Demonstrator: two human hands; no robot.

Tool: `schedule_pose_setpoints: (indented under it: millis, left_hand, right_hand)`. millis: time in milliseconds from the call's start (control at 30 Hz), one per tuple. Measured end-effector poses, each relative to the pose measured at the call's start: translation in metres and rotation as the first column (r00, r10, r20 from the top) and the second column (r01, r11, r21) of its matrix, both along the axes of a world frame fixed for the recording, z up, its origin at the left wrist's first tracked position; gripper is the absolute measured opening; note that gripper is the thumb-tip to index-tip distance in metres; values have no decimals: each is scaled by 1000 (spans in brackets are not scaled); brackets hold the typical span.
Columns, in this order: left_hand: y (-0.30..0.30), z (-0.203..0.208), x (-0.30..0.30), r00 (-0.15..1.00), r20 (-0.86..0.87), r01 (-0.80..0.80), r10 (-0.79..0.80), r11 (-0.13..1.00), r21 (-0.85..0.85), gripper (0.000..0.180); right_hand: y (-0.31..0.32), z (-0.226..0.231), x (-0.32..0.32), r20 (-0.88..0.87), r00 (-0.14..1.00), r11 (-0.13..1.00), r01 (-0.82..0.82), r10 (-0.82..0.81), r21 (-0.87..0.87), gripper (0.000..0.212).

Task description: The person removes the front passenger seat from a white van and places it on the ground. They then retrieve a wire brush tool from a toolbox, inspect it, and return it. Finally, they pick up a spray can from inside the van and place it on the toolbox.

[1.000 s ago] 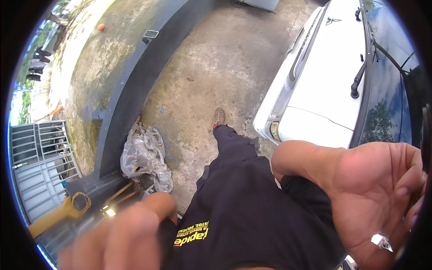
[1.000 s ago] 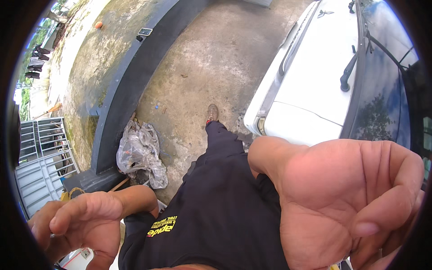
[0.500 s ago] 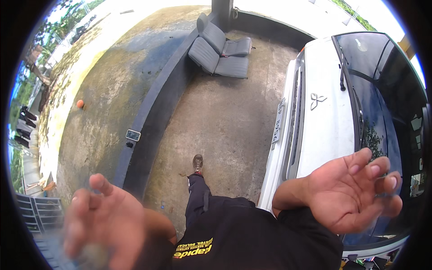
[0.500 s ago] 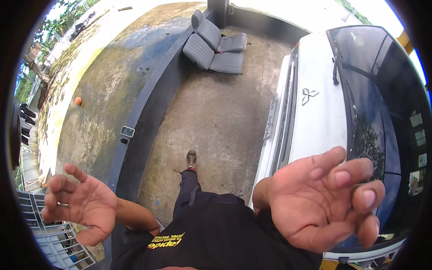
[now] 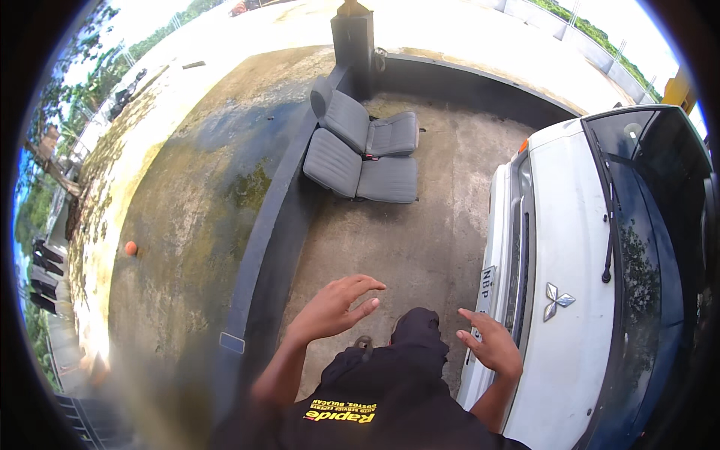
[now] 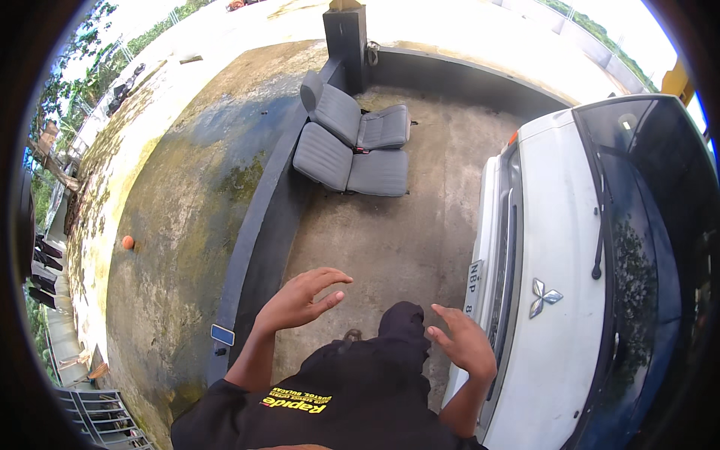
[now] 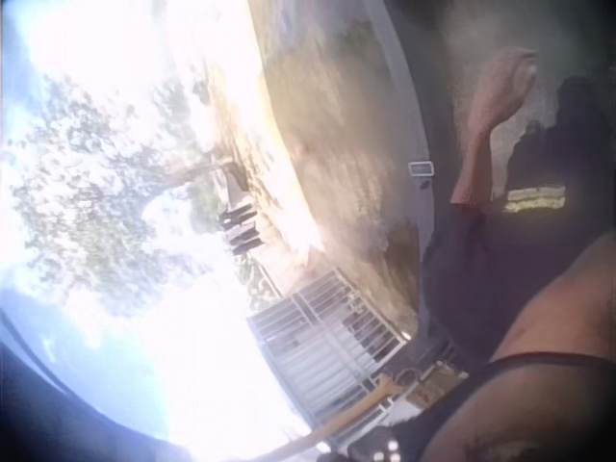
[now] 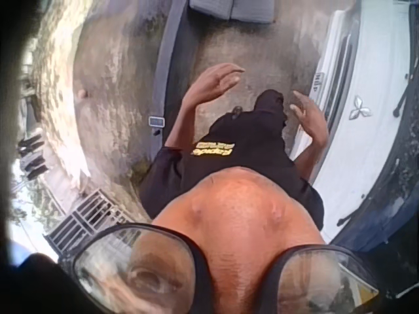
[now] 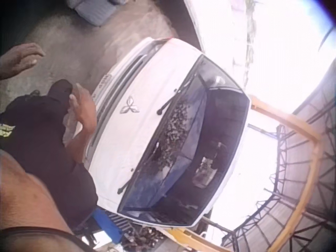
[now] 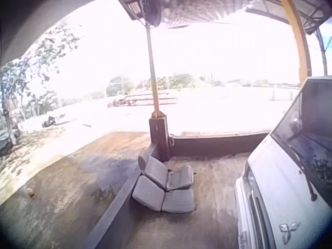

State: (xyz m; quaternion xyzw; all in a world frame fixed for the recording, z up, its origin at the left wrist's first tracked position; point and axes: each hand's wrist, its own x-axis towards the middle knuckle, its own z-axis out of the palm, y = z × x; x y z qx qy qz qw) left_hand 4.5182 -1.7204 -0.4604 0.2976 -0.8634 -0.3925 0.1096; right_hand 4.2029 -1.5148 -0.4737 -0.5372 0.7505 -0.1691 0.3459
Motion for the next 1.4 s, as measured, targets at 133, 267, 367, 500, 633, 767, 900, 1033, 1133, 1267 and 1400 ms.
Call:
schedule_pose_setpoints:
  millis: [133, 267, 367, 500, 633, 767, 900, 1033, 1133, 1267, 1400]
  left_hand:
    - [-117, -27, -133, 870, 12, 487, -493, 855, -178, 41]
    - [-204, -40, -264, 826, -110, 519, -553, 822, -235, 40]
    - [-262, -35, -341, 859, -104, 479, -501, 859, -181, 40]
    - [-343, -20, -403, 894, 9, 446, -448, 886, -124, 39]
    - [-433, -35, -444, 948, 72, 309, -310, 951, 22, 36]
    - [-524, -60, -514, 952, 175, 244, -253, 967, 72, 36]
    - [-622, -82, -618, 965, 90, 243, -246, 969, 44, 30]
    - [-718, -89, -749, 962, -33, 271, -272, 962, -21, 21]
    - [-766, -71, -876, 928, -56, 371, -369, 928, 32, 20]
    - [-806, -77, -1018, 790, -110, 601, -604, 797, -62, 21]
    - [-837, -97, -1131, 672, -116, 737, -732, 676, -2, 21]
  right_hand:
    - [-73, -33, -76, -143, 974, 984, 175, -177, -23, 49]
    - [-154, -65, -172, -85, 979, 977, 193, -186, 89, 51]
    - [-228, -61, -252, -103, 976, 972, 202, -189, 123, 51]
    - [-332, -41, -358, -185, 966, 981, 191, -182, 32, 49]
    - [-437, -28, -448, -121, 979, 979, 145, -162, -140, 49]
    - [-520, -47, -536, -75, 979, 969, 173, -189, -177, 52]
    - [-594, -96, -621, -99, 954, 942, 256, -282, -216, 47]
    - [-667, -94, -702, -107, 929, 923, 331, -356, -194, 39]
    - [-681, -81, -747, -63, 812, 783, 535, -580, -316, 31]
    - [-694, -93, -803, 141, 559, 486, 799, -817, -354, 23]
    - [-713, -111, -874, 263, 324, 246, 925, -909, -288, 27]
